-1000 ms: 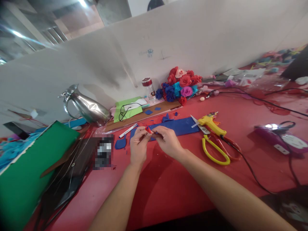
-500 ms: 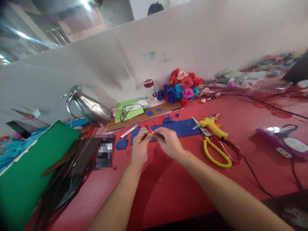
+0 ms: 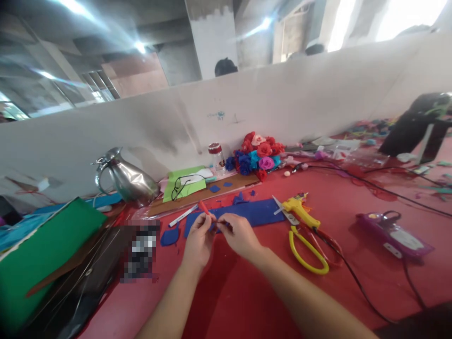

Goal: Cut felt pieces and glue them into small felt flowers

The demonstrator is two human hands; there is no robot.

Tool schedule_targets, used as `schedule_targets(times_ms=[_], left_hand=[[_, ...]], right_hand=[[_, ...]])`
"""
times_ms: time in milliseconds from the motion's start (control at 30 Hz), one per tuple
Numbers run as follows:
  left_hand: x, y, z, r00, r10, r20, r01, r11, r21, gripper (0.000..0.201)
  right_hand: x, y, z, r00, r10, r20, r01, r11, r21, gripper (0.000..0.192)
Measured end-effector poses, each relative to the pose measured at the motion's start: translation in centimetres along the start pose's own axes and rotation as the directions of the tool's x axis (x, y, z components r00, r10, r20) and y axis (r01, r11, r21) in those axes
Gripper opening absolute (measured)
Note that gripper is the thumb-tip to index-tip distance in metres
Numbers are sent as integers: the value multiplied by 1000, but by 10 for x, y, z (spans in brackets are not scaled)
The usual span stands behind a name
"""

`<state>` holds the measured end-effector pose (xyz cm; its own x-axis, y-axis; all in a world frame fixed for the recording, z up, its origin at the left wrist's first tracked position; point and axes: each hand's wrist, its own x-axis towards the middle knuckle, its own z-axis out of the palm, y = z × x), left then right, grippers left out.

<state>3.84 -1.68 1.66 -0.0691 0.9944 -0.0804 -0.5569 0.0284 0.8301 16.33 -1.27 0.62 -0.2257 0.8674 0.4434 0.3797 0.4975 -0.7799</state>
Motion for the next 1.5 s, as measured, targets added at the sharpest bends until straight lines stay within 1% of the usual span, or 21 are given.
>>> schedule_targets(times_ms=[67,200,333,433,600,733,833,900,967,1033,1067,1167,1200,1267,1333,1400,1433,1500], left_hand=[[0,1,0,1000,-4,12,4,1000,-14,34],[2,2,0,1000,6,-21,-7,999,-37,36],[2,2,-1,998,-31,-49,28,998,-57,36],[3,-1,-2,997,-47,-66,45,998,-41,35],[6,-6,-5,992,-89,-94,95,994,56,31],[9,-7,-6,990,-104,-100,112,991,75,30],[10,-7,-7,987,-126,-102,135,987,87,28],[10,-8,-7,983,-152,-98,162,982,100,26],[10,-9,-7,978,-183,-106,194,975,109,23],[10,-9,-7,974,-195,-113,208,972,113,20],[10,-9,-7,974,-196,-116,209,971,115,17],[9,-9,-6,972,-203,-115,217,968,126,11],[9,-9,-5,972,-205,-113,219,967,130,10],[9,-8,-4,972,-210,-109,224,965,138,10],[8,-7,-4,971,-213,-113,227,964,140,9],[8,-6,-4,969,-214,-121,230,963,137,8],[8,-6,-4,968,-216,-125,233,963,137,8],[8,-6,-4,967,-222,-127,239,961,140,7]], right_hand=[[1,1,1,1000,2,-8,-1,1000,6,15],[1,3,2,1000,13,-21,-13,999,40,15],[1,4,3,999,34,-41,-30,997,75,16],[1,4,1,995,40,-87,-34,997,70,18],[5,-8,-16,984,15,-178,-15,1000,1,19],[4,-20,-30,985,-54,-165,34,992,-122,19],[-9,-21,-38,989,-85,-119,55,970,-238,19],[-23,-17,-46,993,-81,-85,49,941,-334,20],[-39,-8,-58,992,-85,-89,36,892,-451,22],[-54,5,-75,986,-107,-129,18,833,-553,23],[-61,13,-84,981,-106,-163,-11,807,-590,23],[-79,39,-106,956,-49,-289,-161,735,-658,25],[-84,47,-111,951,-23,-307,-200,712,-673,24],[-94,57,-114,940,-9,-340,-249,664,-705,25],[-101,62,-112,950,-36,-310,-217,639,-738,26],[-104,61,-108,961,-73,-268,-160,643,-749,26],[-104,59,-106,960,-92,-265,-145,647,-749,25],[-104,55,-107,947,-128,-295,-150,635,-758,24]])
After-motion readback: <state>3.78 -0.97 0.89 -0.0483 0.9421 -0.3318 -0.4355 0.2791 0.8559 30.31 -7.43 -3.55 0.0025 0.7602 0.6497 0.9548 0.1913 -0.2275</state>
